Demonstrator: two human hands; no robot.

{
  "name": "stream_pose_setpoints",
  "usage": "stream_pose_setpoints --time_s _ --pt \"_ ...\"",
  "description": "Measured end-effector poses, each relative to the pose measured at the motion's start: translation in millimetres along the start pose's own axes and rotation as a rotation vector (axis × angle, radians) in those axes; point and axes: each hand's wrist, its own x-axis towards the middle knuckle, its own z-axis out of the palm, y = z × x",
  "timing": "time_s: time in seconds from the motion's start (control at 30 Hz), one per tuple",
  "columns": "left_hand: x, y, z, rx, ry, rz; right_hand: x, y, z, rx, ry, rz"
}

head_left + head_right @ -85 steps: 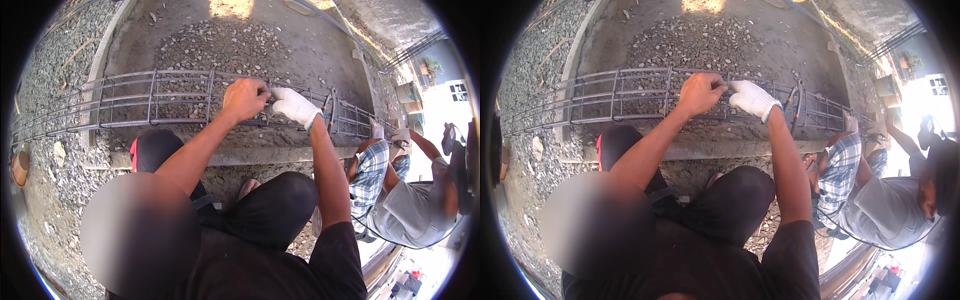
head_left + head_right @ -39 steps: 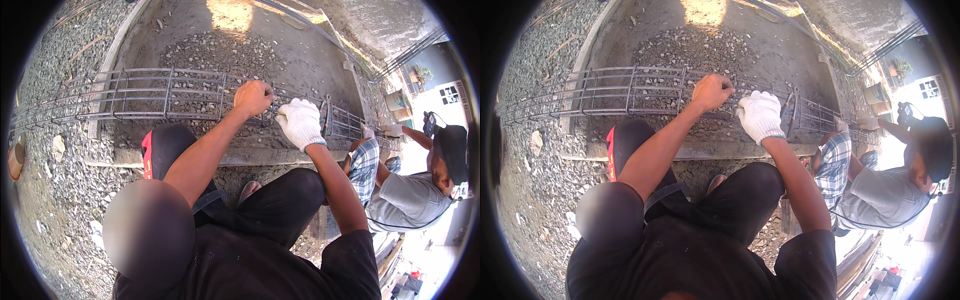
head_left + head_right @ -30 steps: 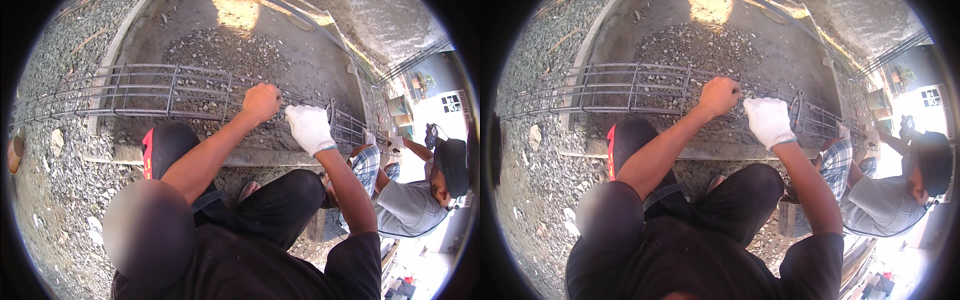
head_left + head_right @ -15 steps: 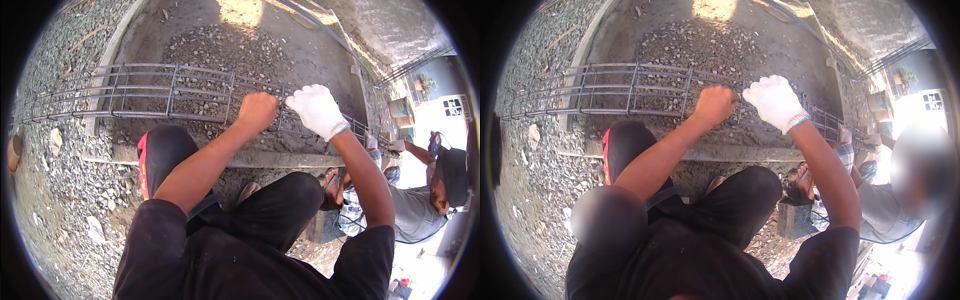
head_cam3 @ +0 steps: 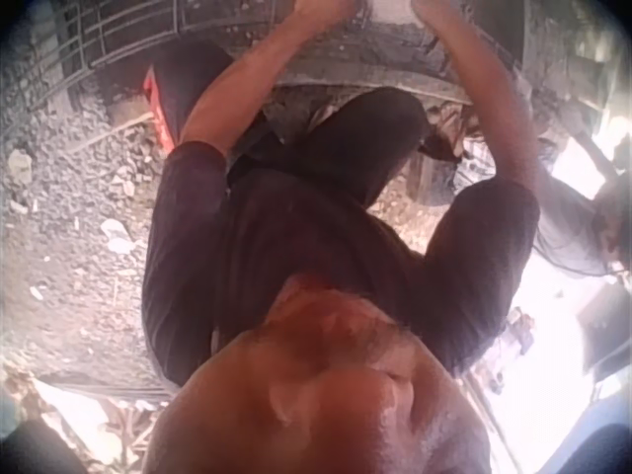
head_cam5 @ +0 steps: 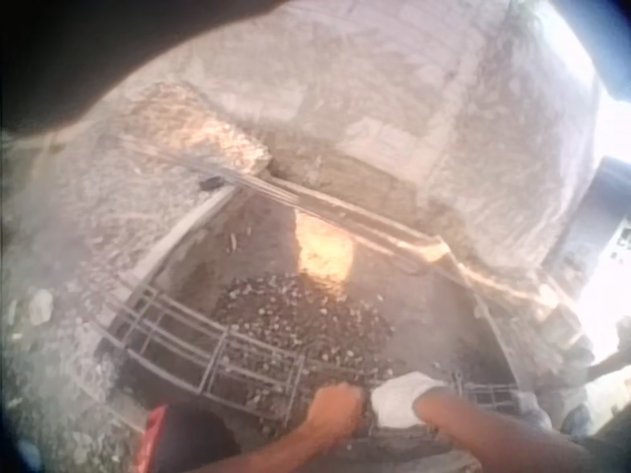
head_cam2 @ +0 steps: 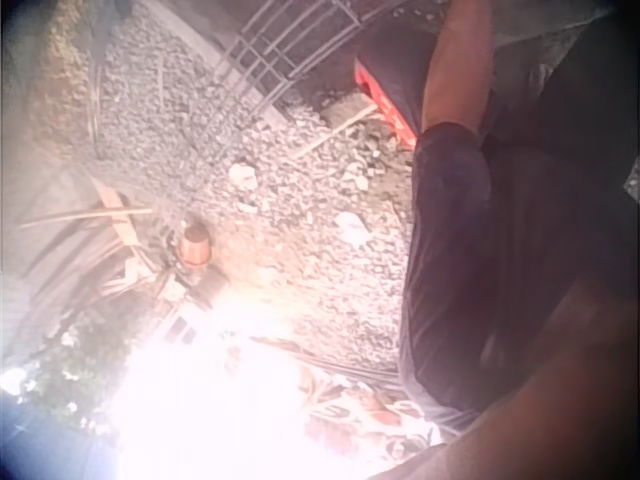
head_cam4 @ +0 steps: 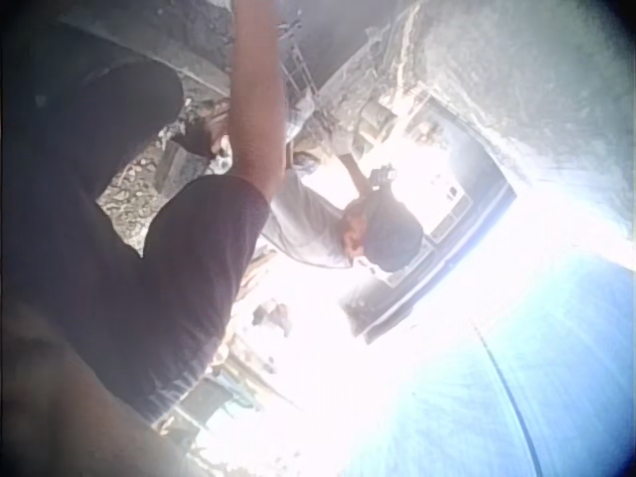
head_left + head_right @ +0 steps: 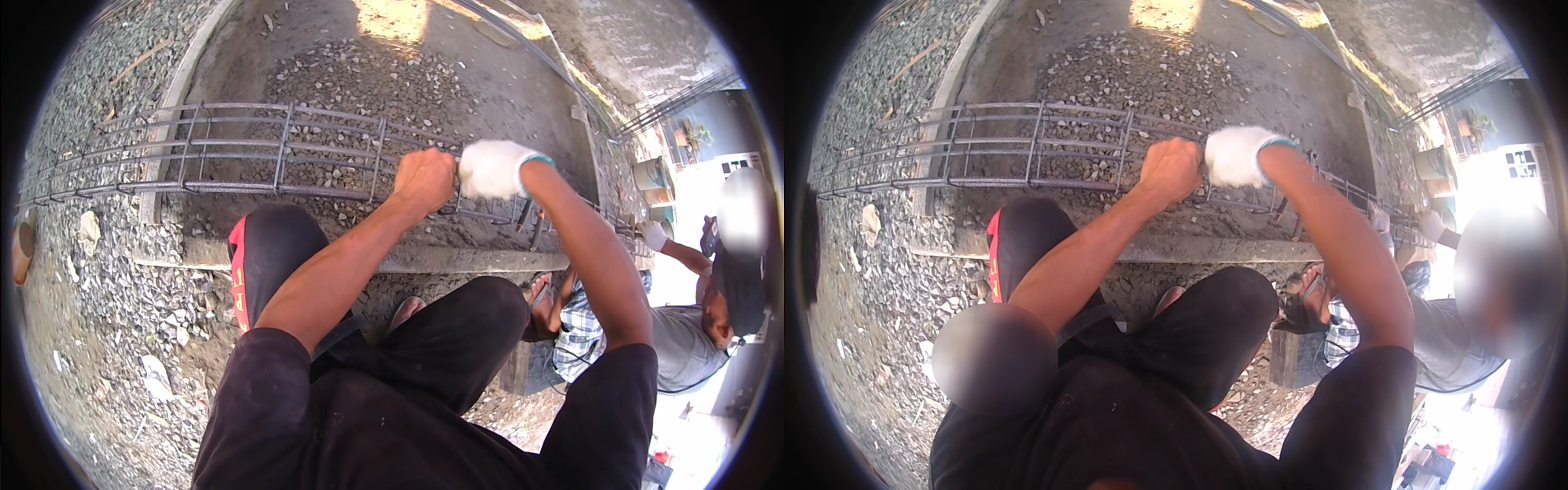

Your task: The person puts on a white glove and uses pliers to tie wire around a rebar grid at a construction site. They repeatedly bend and twist wire segments to secure the rebar intersections while kneeling on the ground.

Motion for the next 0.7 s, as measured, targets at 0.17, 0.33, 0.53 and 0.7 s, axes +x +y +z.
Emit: stream_pose_setpoints --time_s 0.17,0.33,0.53,0.7 --pt "1 7 -2 -0.097 -0.023 0.016 26 78 35 0.501 0.61 -0.177" --pt "-2 18 -31 0.135 -0.038 0.126 25 142 143 0.732 1.114 0.338" --pt "3 -9 -25 0.321 0.244 0.247 28 108 219 0.671 0.839 0.727" --pt "11 -11 -4 0.434 0.161 0.169 24 139 238 0.645 0.862 0.63"
